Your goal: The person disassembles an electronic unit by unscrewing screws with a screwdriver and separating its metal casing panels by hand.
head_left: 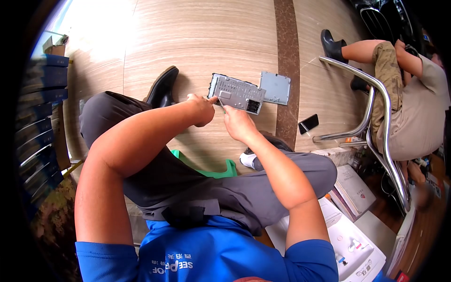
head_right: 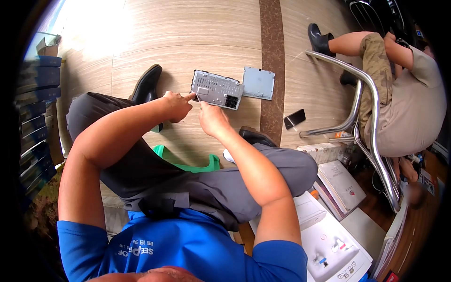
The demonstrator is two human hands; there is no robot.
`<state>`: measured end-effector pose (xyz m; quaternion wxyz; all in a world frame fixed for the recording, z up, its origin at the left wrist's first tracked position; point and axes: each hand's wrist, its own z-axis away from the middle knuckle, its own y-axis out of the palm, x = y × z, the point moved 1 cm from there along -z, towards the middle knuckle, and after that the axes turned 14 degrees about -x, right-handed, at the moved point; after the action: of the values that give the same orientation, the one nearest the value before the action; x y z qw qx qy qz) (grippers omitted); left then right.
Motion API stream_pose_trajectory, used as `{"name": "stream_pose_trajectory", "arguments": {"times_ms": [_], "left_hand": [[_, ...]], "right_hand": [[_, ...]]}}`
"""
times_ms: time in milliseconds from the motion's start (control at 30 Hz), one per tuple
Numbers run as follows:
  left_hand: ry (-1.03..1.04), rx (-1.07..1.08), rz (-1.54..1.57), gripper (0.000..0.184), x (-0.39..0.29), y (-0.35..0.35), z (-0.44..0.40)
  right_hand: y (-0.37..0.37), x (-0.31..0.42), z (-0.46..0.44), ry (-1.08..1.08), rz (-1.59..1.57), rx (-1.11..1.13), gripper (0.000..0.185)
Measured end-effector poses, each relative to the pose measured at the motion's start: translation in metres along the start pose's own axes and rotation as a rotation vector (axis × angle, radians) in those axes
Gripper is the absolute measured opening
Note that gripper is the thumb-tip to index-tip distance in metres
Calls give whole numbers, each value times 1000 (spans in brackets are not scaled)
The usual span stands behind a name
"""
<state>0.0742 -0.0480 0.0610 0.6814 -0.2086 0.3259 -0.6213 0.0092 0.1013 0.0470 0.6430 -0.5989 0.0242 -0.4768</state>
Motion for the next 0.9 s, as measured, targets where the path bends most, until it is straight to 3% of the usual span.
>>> {"name": "stream_pose_trajectory", "arguments": {"times_ms": [133,233,300,433,533,600,900], "left_hand": [[8,-2,-2,48,1,3,-2],[-26,12,96,57,0,4,-3],[1,-3,15,47,0,2,-1],[8,-4,5,48,0,2,-1],[13,-1,4,49,0,1,-2],[15,0,-5,49,0,1,-2],[16,-14,-2,49,0,3,-2]], "right_hand": [[-11,9,3,13,137,33,29],[-11,4,3,-96,234,19,29],[-12,5,3,-94,222,36,28],[-15,9,3,42,168,50,28],[-6,-3,3,9,-15,11,28],[-3,-4,3,-127,-129,-69,29],[-3,0,1,-7,-94,21,30]]}}
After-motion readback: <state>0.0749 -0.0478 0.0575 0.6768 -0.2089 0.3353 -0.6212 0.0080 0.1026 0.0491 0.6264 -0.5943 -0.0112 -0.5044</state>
